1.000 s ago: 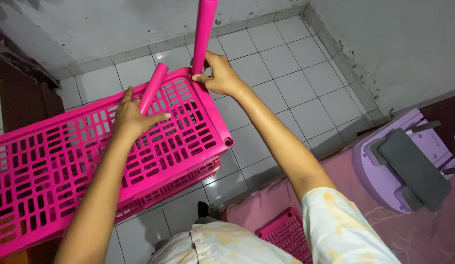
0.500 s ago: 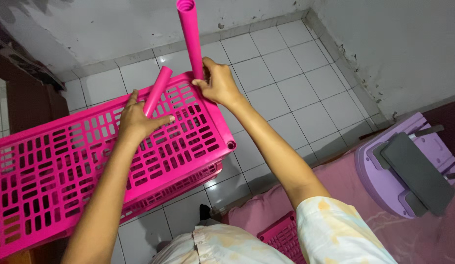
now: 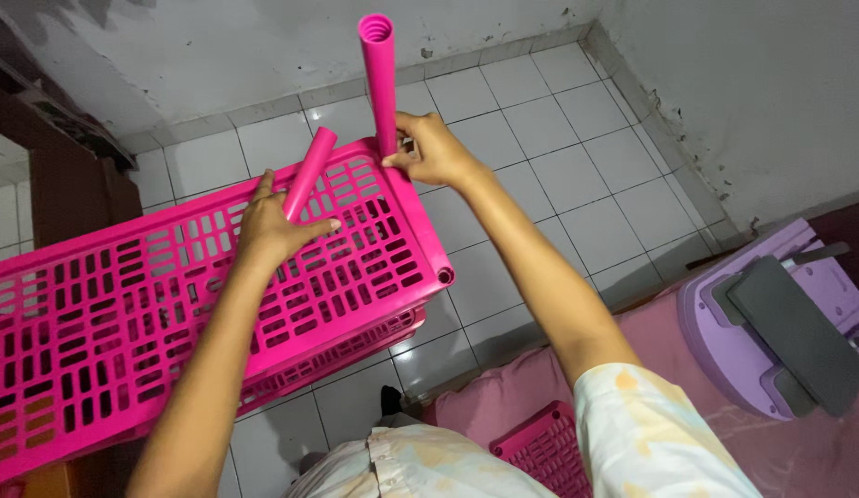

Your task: The person assembles a pink plastic rolling cart on the floor. They insert pink plastic tubes into the corner sockets of the basket shelves, stack the tiers, and attach curved pink handles to the top shelf, pressing each part into place by hand.

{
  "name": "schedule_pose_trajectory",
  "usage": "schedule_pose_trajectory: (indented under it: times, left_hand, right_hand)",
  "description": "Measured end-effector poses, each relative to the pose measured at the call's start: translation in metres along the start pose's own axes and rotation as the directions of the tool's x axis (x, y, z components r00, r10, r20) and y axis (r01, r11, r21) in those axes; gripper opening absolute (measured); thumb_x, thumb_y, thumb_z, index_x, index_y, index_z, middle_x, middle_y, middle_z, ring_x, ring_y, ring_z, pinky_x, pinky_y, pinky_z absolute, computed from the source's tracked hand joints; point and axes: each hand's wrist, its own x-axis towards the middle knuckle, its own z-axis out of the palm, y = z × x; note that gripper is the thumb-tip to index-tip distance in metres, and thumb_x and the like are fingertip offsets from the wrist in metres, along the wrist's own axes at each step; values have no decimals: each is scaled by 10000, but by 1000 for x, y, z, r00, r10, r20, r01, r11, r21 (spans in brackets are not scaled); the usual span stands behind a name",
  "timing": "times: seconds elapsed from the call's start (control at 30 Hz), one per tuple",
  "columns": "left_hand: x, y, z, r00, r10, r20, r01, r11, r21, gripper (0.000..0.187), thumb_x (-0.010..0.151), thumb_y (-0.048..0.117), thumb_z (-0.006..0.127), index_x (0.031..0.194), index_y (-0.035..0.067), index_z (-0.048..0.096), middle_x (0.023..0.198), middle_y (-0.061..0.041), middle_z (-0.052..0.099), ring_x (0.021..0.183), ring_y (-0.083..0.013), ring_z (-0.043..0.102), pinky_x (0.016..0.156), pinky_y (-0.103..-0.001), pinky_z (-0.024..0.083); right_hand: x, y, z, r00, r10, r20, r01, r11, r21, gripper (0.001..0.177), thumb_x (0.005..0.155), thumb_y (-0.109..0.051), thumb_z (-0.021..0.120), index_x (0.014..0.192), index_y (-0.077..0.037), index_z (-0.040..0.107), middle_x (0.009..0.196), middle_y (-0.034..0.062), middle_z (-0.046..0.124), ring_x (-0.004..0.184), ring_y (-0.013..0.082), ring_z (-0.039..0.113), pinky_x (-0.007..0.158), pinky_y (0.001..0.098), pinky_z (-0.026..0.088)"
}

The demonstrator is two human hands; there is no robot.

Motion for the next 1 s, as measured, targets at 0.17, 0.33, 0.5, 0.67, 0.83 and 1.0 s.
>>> schedule_pose_trajectory:
  times: [0.17,0.33,0.5,0.67,0.83,1.0]
  left_hand:
    - [-2,0,2,999,32,-37,-33,999,-28,828,532,644,934,979,-19,718,1660,-237,265,1305,-414,562,1083,-446,466]
    - [-2,1,1,1000,-3,-14,3,1000,-12,822,532,645,929,1002,2,722,1669,-210,259,1317,-403,558,1070,-451,470]
    - [1,-1,3,1000,-4,-8,4,999,-40,841,519,642,919,1080,48,721,1669,-203,245,1304,-394,571,1068,-447,472]
    - [-4,-7,-5,998,-30,49,45,946,-321,614,779,538,820,1090,21,711,1672,-177,271,991,-376,693,821,-507,594]
    - [-25,6,-10,968,-85,236,248,465,-850,510,1033,506,575,1281,61,606,1153,-309,652,732,-228,619,669,-429,527]
    - [-58,54,0,996,43,82,90,-234,-968,509,1071,487,435,1332,52,386,1189,-193,634,1003,-287,677,943,-447,564]
  right_hand:
    - [7,10,-5,993,-57,107,54,998,31,312,799,-67,869,1018,-39,649,913,108,733,846,226,718,805,364,571]
    - [9,26,-5,981,-66,185,30,981,193,320,828,-25,845,1091,-37,662,1060,76,758,1041,186,711,1021,357,549]
    - [4,43,10,986,-62,153,-10,902,432,435,887,-15,802,1287,-32,633,1165,45,722,1161,164,650,1087,361,512]
    - [-8,46,21,996,-84,-16,85,949,302,502,898,-104,831,1349,-43,621,1256,70,696,1209,195,642,1066,379,491]
    - [-35,19,30,925,5,-380,57,987,153,707,823,-256,862,1394,-15,523,1268,83,635,1203,182,571,937,360,477]
    - [-78,-36,22,961,275,-27,-224,833,507,326,997,-322,793,1103,-18,746,882,20,741,745,82,643,677,271,533]
